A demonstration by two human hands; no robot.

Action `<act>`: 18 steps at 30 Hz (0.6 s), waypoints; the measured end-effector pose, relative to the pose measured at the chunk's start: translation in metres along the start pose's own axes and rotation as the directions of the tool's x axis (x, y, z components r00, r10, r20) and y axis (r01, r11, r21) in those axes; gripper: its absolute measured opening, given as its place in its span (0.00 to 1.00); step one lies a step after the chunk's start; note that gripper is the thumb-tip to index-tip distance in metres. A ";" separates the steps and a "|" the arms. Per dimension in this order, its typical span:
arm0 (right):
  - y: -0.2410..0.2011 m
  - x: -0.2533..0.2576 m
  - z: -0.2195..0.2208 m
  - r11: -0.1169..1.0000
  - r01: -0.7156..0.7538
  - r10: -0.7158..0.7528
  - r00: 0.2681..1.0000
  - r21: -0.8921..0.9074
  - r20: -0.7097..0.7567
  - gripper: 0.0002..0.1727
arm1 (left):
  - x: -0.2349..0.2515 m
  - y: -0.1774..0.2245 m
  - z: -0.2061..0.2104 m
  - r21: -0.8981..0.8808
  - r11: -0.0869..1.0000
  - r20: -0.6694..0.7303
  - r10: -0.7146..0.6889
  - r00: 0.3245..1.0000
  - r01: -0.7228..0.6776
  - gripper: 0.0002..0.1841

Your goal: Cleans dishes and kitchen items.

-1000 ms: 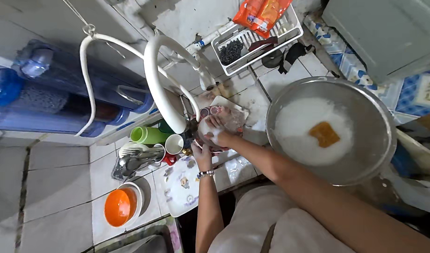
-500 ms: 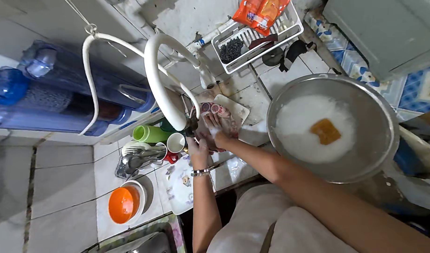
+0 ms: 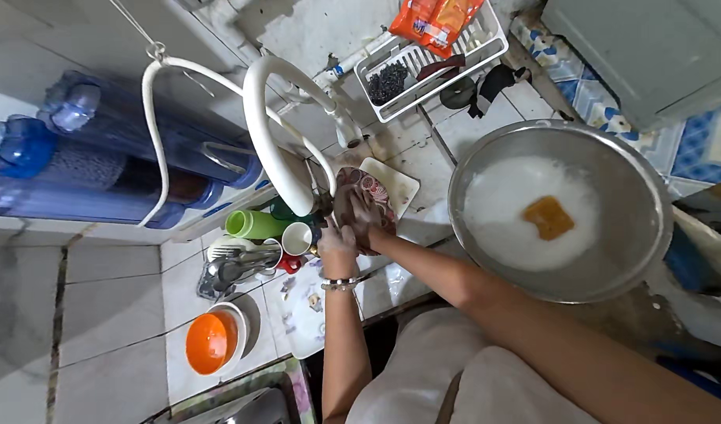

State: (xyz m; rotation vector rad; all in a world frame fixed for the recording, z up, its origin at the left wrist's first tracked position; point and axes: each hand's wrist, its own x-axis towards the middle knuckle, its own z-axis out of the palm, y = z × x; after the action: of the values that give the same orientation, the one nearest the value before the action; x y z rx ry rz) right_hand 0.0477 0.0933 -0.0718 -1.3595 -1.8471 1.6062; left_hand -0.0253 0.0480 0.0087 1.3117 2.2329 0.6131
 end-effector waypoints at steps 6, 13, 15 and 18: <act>0.001 0.003 -0.041 0.943 0.022 0.014 0.994 0.331 -0.105 0.32 | 0.008 -0.065 0.010 -0.607 0.782 -0.026 -0.196 0.980 0.141 0.14; -0.039 -0.002 -0.101 0.919 0.276 -0.254 0.961 -0.280 0.114 0.16 | -0.003 -0.074 0.005 -0.719 0.681 0.008 -0.192 0.981 0.139 0.14; -0.045 0.000 -0.097 0.789 0.345 -0.255 0.937 -0.509 0.239 0.20 | -0.003 -0.069 0.002 -0.717 0.689 -0.002 -0.156 0.988 0.108 0.13; -0.041 -0.003 -0.081 0.627 0.321 -0.193 0.947 -0.710 0.257 0.30 | -0.004 -0.064 0.000 -0.742 0.668 -0.021 -0.117 0.993 0.063 0.13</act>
State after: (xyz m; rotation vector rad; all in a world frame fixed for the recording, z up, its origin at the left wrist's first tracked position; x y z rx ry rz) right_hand 0.0930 0.1417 -0.0092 -1.1462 -2.8383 0.8111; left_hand -0.0670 0.0159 -0.0284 0.7434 1.7368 1.3651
